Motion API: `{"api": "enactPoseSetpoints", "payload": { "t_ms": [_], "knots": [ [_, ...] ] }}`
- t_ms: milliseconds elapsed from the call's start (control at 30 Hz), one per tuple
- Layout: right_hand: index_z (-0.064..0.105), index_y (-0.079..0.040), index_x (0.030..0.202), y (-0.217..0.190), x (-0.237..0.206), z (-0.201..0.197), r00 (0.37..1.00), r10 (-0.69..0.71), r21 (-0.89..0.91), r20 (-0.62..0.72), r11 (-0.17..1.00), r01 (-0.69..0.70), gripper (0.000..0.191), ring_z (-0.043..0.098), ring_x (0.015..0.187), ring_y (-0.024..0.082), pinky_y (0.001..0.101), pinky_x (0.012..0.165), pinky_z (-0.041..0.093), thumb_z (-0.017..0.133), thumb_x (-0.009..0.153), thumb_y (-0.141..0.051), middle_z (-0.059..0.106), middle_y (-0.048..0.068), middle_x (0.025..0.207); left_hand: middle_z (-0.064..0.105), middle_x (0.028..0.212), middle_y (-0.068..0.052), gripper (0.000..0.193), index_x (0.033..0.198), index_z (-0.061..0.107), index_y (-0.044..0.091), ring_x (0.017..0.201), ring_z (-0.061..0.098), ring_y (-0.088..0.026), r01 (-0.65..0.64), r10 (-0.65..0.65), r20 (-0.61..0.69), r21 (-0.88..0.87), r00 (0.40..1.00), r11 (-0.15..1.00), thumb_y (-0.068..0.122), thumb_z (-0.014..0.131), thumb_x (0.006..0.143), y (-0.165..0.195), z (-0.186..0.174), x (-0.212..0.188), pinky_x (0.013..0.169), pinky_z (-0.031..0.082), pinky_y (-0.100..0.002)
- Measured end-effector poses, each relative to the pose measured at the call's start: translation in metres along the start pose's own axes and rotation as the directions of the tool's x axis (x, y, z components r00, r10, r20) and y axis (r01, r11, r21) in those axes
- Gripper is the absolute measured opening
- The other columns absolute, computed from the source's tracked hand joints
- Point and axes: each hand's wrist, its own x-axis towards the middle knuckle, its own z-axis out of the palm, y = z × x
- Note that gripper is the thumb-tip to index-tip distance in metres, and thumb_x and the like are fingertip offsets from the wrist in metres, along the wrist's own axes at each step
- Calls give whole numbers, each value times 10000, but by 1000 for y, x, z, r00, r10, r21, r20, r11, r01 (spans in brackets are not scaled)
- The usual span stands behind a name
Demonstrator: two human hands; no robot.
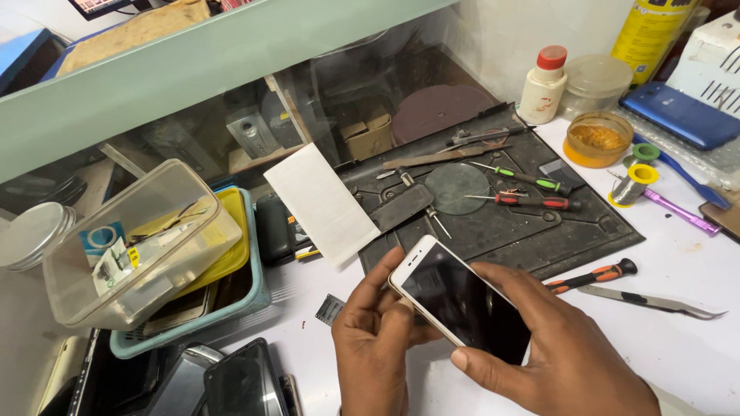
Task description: The person removes the back cover of a gold smartphone using a prying tool, then uses a purple screwdriver to remove screws from the internal frame. The back cover is set aside and the phone remains disassembled on the workbench.
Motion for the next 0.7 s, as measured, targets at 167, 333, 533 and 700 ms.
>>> {"api": "enactPoseSetpoints", "payload": {
  "t_ms": [167,333,533,700],
  "knots": [
    [468,-28,1498,6,3,9,1000,21,309,18,951,-25,796,623,1256,240,384,966,534,827,856,-331,594,145,1349,770,1155,-228,637,1449,553,-24,864,790,-242,-10,10,12,11,1000,1000,-87,487,819,4,6,-1,625,679,-352],
    [561,-30,1409,13,17,11,986,109,590,127,791,-164,459,671,1051,157,303,883,555,611,1032,-288,699,127,1164,762,1153,-219,662,1475,503,-7,885,793,-223,9,-8,-15,34,1000,999,-80,520,818,4,9,-2,649,688,-344],
    [630,-16,1202,9,25,16,952,278,651,129,700,-292,341,687,795,111,266,710,546,561,966,-252,765,104,924,744,1169,-228,738,1518,446,-8,902,762,-233,10,-10,11,35,1000,999,-100,510,788,-5,9,-1,672,653,-352],
    [635,12,1158,7,24,22,926,369,719,73,624,-306,347,699,790,128,279,707,567,553,957,-258,754,116,914,692,1246,-258,886,1582,303,2,1025,738,-226,-26,28,92,-26,995,999,-132,538,740,-19,9,-1,816,646,-318]
  ]
}}
